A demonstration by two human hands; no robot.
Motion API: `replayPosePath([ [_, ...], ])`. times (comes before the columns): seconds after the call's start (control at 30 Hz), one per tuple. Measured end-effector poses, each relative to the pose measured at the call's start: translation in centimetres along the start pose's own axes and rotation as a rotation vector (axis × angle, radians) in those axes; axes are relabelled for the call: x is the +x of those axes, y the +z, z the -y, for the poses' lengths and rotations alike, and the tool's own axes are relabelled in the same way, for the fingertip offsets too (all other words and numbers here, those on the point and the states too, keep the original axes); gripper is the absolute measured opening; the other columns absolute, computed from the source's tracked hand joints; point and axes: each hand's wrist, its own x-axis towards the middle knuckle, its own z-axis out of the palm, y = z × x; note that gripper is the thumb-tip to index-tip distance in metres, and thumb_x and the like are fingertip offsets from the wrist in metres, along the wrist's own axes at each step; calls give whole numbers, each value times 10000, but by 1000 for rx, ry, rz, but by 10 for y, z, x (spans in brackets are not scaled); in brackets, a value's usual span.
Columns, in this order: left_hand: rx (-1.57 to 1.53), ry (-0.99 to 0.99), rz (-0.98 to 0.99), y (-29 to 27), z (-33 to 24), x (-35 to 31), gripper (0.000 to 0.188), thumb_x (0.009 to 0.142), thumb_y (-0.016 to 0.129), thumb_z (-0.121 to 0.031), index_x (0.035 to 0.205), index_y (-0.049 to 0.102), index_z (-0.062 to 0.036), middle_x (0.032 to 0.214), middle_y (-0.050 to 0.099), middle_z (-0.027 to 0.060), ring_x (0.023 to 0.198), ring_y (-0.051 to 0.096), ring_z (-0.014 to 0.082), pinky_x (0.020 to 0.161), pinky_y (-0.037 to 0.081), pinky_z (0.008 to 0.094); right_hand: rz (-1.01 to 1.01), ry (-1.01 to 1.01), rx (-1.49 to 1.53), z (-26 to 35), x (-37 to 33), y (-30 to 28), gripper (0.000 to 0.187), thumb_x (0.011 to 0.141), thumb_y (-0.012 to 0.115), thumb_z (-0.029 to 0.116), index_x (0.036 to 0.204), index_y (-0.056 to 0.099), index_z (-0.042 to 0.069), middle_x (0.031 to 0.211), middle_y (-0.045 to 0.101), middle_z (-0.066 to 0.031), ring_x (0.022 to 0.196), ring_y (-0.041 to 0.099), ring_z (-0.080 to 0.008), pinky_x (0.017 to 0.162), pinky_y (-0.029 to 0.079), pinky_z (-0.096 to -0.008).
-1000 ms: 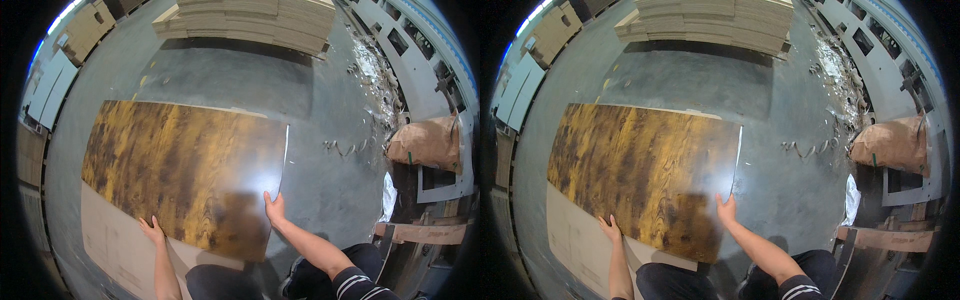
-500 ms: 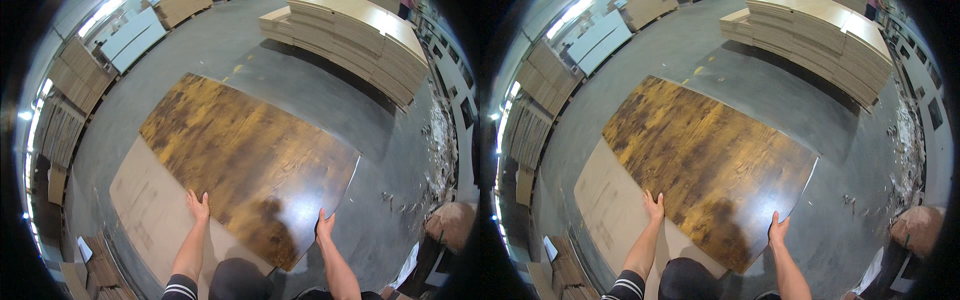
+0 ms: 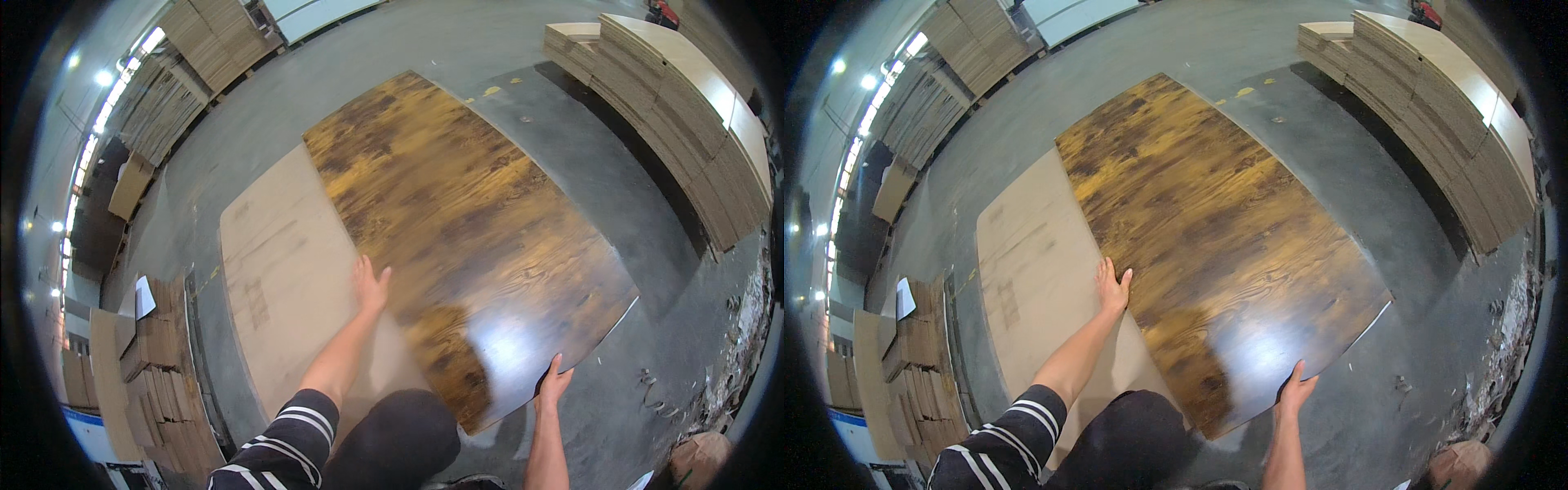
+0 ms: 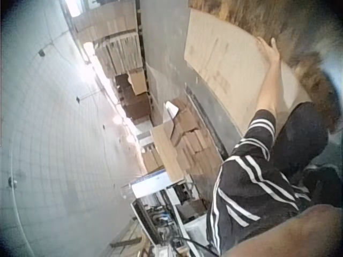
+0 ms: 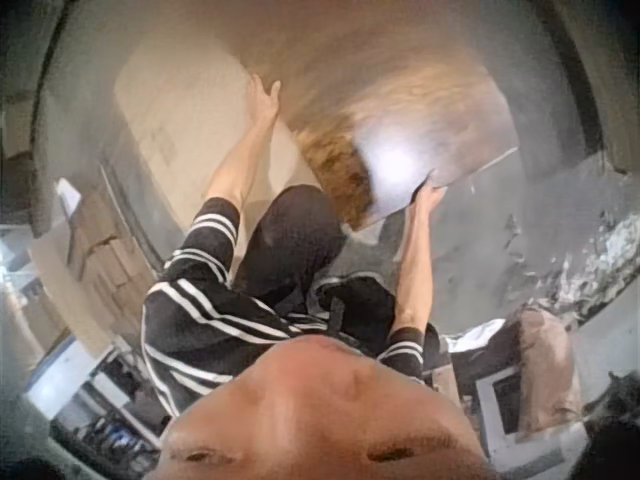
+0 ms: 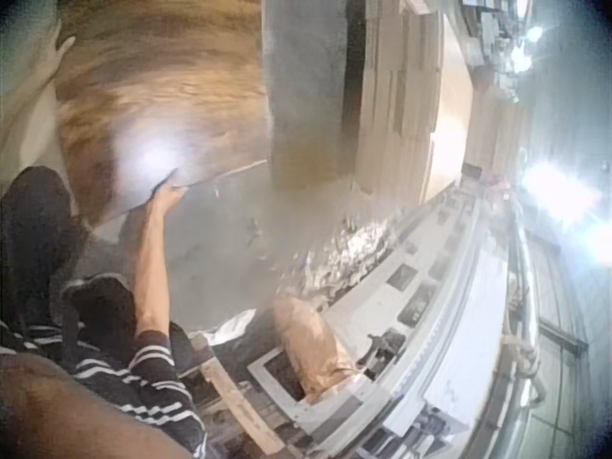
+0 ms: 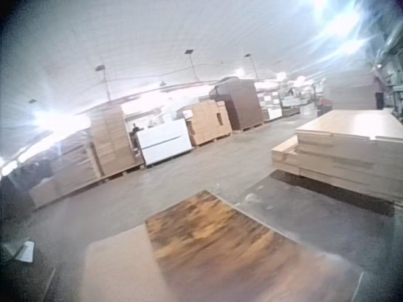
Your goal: The person walks through a warehouse, picks up a wooden pallet, and places it on the floor. They then repeatedly pick up large wood panels from a nearby stack and place them onto the pallet, building a neat stack.
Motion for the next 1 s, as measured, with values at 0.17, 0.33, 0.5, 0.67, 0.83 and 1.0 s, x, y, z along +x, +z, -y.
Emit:
replayPosePath([
  [0.17,-94,-54,-4,1,2,-6,781,895,570,-443,1460,256,-5,1520,255,185,1428,186,315,1166,127,433,30,-12,-131,-5,7,-5,449,948,575,264,1227,467,-71,1196,563,-175,1058,543,-246,936,407,-354],
  [0.33,-19,-42,5,-1,6,-7,728,907,572,-391,1457,275,-17,1500,303,177,1413,221,322,1162,141,443,48,-10,-160,-7,1,-8,426,944,575,266,1195,492,-67,1157,581,-184,1049,548,-252,936,404,-352],
  [0.5,24,-19,-26,0,9,-18,703,909,576,-363,1444,295,-4,1470,352,181,1394,260,332,1154,154,464,57,-71,-178,-5,-2,-12,426,938,583,259,1196,496,-69,1134,595,-180,1035,563,-259,925,411,-356],
  [0.67,117,-37,73,-3,17,-7,714,898,597,-346,1440,293,6,1471,344,194,1390,268,332,1146,189,440,68,-41,-260,-7,5,-12,463,920,608,283,1189,495,-76,1136,595,-206,1031,570,-280,921,419,-371],
  [0.83,188,21,459,-50,10,-30,593,878,590,-420,1264,481,15,1192,554,244,1116,520,375,943,413,443,82,385,-341,23,-33,-31,531,916,560,432,1152,462,-33,1061,604,-252,1006,582,-358,949,433,-434],
  [1.0,-36,195,1333,-147,-56,-143,610,898,545,-529,1227,590,-18,1181,634,142,1118,572,285,939,451,427,337,428,-803,110,-150,-116,532,860,551,534,1068,595,47,1076,633,-200,1034,587,-360,898,444,-429],
])
